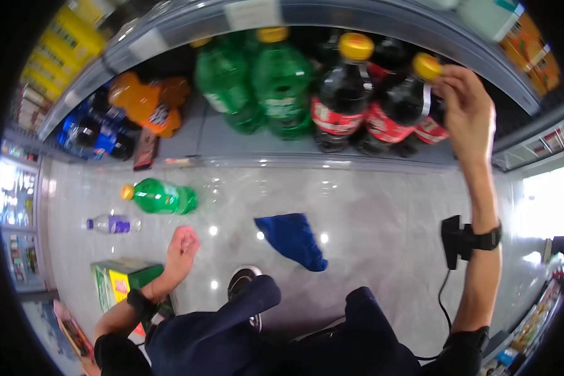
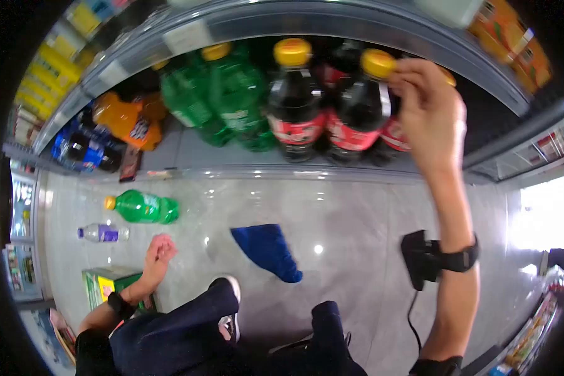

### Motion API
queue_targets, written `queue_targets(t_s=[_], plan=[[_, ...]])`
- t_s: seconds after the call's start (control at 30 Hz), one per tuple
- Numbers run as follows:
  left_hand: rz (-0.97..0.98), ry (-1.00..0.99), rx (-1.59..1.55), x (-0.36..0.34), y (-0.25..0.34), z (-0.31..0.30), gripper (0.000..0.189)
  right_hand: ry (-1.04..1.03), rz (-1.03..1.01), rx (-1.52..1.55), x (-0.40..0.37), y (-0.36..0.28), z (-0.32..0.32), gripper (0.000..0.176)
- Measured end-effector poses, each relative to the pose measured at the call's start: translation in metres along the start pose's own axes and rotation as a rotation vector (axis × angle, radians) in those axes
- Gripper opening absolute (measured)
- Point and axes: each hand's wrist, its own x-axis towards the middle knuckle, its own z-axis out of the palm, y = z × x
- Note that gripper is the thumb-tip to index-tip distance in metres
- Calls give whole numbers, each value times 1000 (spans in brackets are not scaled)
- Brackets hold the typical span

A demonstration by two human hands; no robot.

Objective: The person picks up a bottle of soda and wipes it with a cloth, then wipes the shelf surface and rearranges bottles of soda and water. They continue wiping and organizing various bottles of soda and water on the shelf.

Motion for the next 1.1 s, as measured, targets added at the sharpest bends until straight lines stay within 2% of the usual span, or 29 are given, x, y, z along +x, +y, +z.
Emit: queue_targets(t_s=[0.03,0.1,0.17,0.23,0.3,0.4,0.43,0.47,0.5,0.53,0.57,0.6,0.63,0.7,0.73,0.77,0.8,0.83,0.9,0.93,0.97,1.0,1.03,1.1], plan=[[21,122,9,0,-11,-6,38,-52,40,70,4,9,-3,28],[28,282,40,8,-25,-20,50,-70,126,14,5,2,5,36],[-45,430,86,19,-7,-24,64,-108,167,-197,6,-12,17,51],[-66,541,132,31,-5,-27,69,-51,124,-426,6,-28,28,63],[-83,605,153,40,-3,-27,75,-39,134,-552,6,-34,29,61],[-64,615,101,51,3,-30,86,-149,117,-60,13,-2,21,52],[3,665,29,56,3,-33,88,-146,111,-76,14,2,18,52],[69,706,-43,59,2,-35,89,-218,127,82,15,6,13,54],[101,737,-1,63,3,-42,88,-281,145,236,16,5,8,56],[137,758,36,68,6,-49,86,-374,148,263,19,1,5,63],[207,756,31,71,14,-53,77,-423,180,325,20,-5,4,65],[276,752,23,74,26,-54,68,-438,179,375,20,-3,7,66],[289,714,-5,79,42,-54,68,-452,177,428,19,-1,6,67],[283,603,-81,82,66,-59,41,-424,133,361,13,-12,7,70],[287,608,-71,89,61,-62,41,-364,116,304,7,-2,6,69],[205,619,-88,96,48,-68,30,-369,116,333,1,-3,4,69],[120,638,-99,97,40,-81,20,-285,17,137,-9,-9,-1,68],[143,627,-68,95,47,-79,17,-196,-79,-59,-20,-17,-2,66],[238,621,-12,85,59,-63,13,-113,-115,-88,-47,-31,-13,55],[244,607,-25,81,68,-53,13,-171,-126,-175,-67,-29,-22,48],[379,464,66,73,84,-41,11,-228,-123,-280,-85,-23,-31,41],[518,307,148,67,103,-28,11,-401,-49,-232,-97,-25,-32,36],[502,177,99,61,122,-19,11,-564,42,-184,-112,-33,-27,31],[555,-112,26,60,166,-4,14,-686,170,28,-143,-32,-6,32]])
